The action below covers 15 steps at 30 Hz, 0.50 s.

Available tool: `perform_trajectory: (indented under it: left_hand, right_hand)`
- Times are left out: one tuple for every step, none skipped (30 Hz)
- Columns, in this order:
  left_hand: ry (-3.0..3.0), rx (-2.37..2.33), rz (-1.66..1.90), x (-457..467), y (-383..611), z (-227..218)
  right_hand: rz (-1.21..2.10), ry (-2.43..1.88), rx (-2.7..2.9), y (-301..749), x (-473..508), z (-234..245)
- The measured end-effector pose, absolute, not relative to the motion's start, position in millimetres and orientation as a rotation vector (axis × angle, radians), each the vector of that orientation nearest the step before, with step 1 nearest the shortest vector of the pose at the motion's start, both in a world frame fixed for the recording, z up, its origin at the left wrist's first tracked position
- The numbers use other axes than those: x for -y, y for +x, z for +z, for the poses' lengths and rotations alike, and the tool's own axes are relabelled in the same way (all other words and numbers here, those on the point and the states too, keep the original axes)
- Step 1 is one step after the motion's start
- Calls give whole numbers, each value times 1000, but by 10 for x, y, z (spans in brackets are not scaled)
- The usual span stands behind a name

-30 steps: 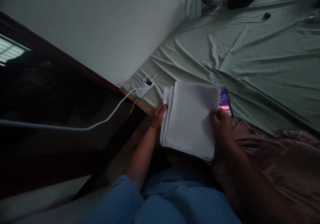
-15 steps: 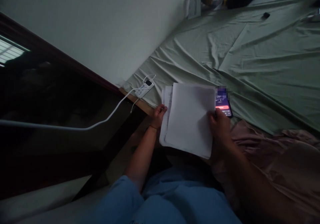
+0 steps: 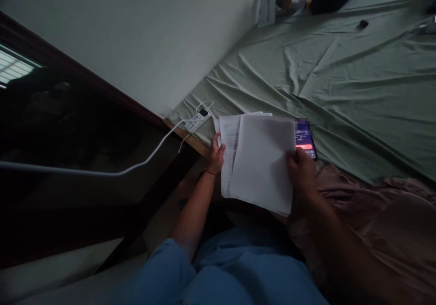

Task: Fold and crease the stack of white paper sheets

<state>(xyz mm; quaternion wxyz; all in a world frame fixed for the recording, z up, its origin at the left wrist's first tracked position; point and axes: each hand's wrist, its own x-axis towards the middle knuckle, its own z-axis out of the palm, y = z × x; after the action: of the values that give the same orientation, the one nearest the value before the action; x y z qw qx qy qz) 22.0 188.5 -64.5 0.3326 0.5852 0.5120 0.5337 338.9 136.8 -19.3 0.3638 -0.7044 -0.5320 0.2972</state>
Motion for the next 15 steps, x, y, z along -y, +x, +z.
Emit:
perform_trajectory:
  left_hand:
    - [1546,-1327,1403,-1882,221,-635]
    - [1560,-1320,1403,-1875,221,-623]
    - [1576,-1314,1388,-1867,221,-609]
    - [1595,-1313,1360,-1857,221,-594]
    - [1613,-1316,1330,-1848,221,-580]
    - [1629,-1328,1302,-1840,220,-569]
    - [1635,-1342,1281,-1833,220,-562]
    - [1628,-1349,1271,-1829,221,-558]
    - [1614,-1351,1268,-1827,221,-559]
    - [1602,-1350,1267,-1827,222,-562]
    - [1603,-1350,1263,-1829,223,-565]
    - [1614,-1352,1258,-1831,224,-568]
    - [1631,-1359,1256,-1833,226,-567]
    - [1645,-1365,1253,-1835,228,-561]
    - [1646,-1368,1251,-1836,231,-552]
  right_hand:
    - [772,-1807,1364,3392,-1366,-193]
    - [778,-1803,1359,3393,-1364,-191]
    - [786,-1802,1357,3392,-1362,-187]
    - [794,-1802,1355,3390,-1360,-183]
    - [802,-1805,1355,3388,-1359,-177]
    - [807,-1808,1353,3385,-1358,-171]
    - [806,-1812,1354,3382,-1358,-166]
    - [799,-1818,1357,3380,-1359,-161]
    - [791,-1825,1361,3379,-1359,-158]
    - [784,-1828,1365,3380,-1359,-156]
    - [780,-1829,1369,3381,-1359,-155]
    - [781,-1827,1373,3384,-1360,-158]
    - [791,-1816,1374,3388,-1360,-163]
    - [807,-1795,1366,3393,-1361,-172]
    - [825,-1773,1353,3399,-1361,-183]
